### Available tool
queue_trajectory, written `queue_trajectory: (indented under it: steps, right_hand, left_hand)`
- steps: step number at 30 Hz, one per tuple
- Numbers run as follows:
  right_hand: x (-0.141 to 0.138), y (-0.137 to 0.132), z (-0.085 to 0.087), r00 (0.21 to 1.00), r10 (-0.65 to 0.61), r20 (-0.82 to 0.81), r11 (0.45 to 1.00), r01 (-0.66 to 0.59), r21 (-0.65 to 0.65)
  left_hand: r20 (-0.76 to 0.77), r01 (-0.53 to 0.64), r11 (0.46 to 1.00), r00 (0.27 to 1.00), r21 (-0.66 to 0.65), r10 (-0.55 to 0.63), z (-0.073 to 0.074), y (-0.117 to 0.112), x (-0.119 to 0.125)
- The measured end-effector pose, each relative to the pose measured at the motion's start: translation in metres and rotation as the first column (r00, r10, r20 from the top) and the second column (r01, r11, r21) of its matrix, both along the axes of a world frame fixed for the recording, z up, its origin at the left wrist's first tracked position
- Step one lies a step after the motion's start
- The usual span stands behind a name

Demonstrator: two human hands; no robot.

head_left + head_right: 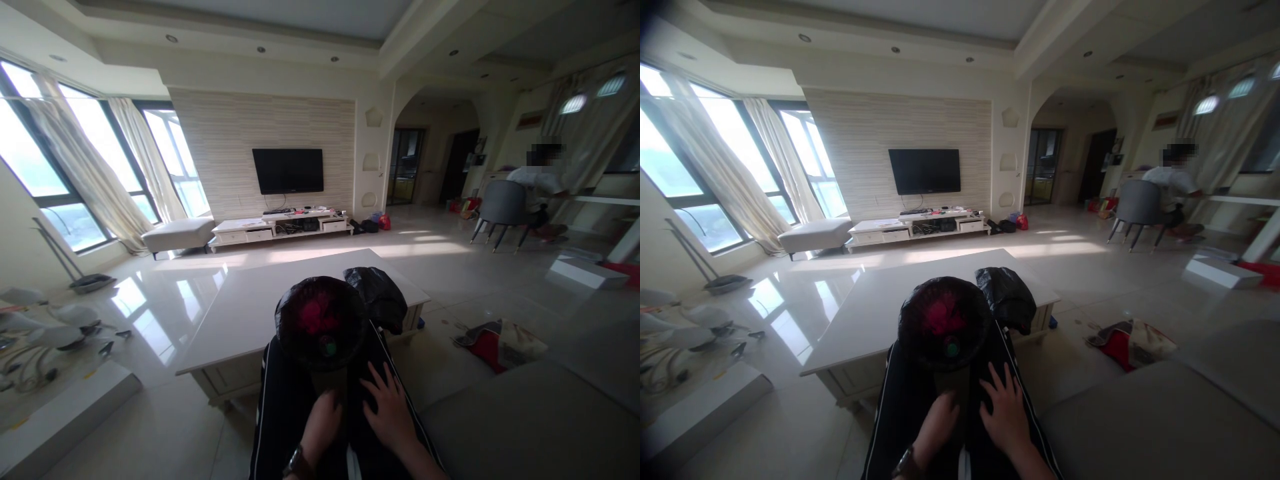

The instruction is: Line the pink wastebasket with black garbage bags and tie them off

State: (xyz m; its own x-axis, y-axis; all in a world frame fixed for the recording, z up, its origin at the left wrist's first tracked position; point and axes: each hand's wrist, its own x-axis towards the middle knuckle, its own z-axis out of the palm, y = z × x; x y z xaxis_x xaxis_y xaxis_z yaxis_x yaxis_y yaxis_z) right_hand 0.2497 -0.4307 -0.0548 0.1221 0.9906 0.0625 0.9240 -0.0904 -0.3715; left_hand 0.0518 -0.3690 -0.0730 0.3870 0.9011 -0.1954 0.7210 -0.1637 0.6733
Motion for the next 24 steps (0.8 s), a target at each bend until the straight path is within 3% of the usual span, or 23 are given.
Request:
queue_trajectory:
  steps: [3,6,24]
  right_hand:
    - [0.001,0.0,-0.001,1.0,-0.001,-0.01,1.0,0.001,0.006]
    - [0.001,0.0,-0.002,1.0,-0.004,-0.017,1.0,0.004,0.016]
    - [0.002,-0.003,-0.001,1.0,-0.005,-0.017,1.0,0.006,0.024]
  left_hand:
    - [-0.22,0.198,0.978,0.959,0.064,-0.179,0.003,-0.011,0.003]
    - [-0.259,0.251,0.966,0.939,0.067,-0.226,0.004,-0.014,0.004]
    - [-0.321,0.292,0.952,0.914,0.091,-0.25,0.009,-0.015,0.003]
